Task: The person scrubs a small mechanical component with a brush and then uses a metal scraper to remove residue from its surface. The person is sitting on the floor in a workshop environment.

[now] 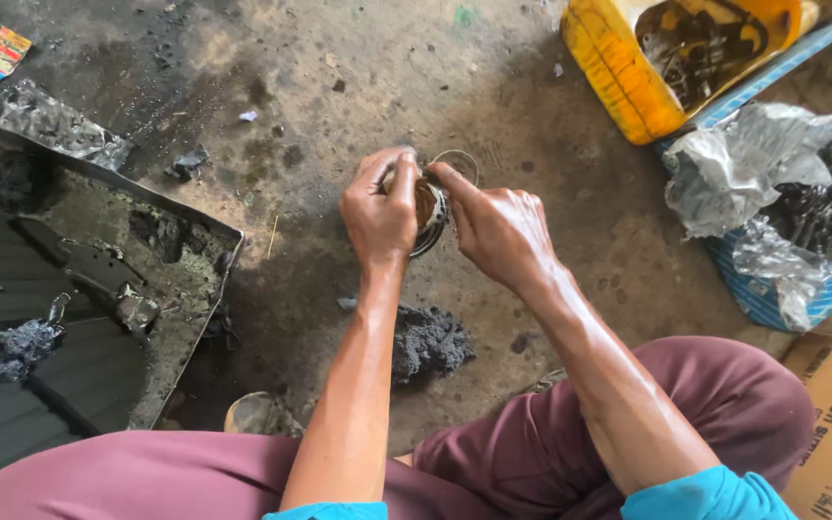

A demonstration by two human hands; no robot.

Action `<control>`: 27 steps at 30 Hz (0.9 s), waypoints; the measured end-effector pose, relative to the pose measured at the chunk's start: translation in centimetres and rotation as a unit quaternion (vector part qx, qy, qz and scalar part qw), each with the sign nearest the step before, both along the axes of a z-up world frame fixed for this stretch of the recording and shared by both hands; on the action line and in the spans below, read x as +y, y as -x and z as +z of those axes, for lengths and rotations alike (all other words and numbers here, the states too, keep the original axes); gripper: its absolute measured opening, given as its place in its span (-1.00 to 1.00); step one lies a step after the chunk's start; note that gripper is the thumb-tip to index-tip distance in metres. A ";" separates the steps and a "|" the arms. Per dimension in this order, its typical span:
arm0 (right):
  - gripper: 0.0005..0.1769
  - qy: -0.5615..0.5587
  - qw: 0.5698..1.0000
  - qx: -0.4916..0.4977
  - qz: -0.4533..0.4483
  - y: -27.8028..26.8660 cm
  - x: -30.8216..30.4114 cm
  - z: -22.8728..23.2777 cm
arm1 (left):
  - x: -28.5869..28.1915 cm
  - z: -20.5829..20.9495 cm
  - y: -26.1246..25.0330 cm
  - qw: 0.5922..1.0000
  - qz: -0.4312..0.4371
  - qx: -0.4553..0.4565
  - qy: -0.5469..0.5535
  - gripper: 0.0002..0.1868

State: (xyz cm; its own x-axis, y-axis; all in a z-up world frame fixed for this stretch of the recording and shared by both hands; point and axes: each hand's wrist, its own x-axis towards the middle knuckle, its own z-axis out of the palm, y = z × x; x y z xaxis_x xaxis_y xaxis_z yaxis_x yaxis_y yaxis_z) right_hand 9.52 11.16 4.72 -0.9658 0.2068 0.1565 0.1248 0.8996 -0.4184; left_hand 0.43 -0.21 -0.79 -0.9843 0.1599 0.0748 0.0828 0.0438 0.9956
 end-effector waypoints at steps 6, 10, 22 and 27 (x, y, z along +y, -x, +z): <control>-0.57 -0.098 0.991 0.018 -0.092 -1.9 -3.5 -1.2 | 0.8 -0.5 0.2 0.995 0.043 -0.090 0.012 -0.81; -0.52 -0.086 0.987 0.006 -0.137 -1.8 -4.9 -1.8 | 1.1 -1.0 -0.6 0.997 0.074 -0.012 0.002 -0.84; -0.47 -0.073 0.986 -0.014 -0.147 -1.8 -6.0 -2.1 | 0.6 -1.5 -1.0 0.994 0.105 0.033 0.018 -0.88; -0.47 -0.072 0.985 0.029 -0.157 -1.6 -5.9 -2.2 | 1.7 -1.4 -0.4 0.992 0.126 0.028 0.004 -0.89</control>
State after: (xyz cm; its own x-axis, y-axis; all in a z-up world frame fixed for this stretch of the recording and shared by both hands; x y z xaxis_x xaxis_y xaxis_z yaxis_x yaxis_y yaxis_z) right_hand 11.14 5.27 2.55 -0.8468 0.4653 0.2579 0.3857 0.8709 -0.3046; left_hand 0.79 1.52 -2.19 -0.9874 -0.0890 0.1309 0.1242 0.0772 0.9892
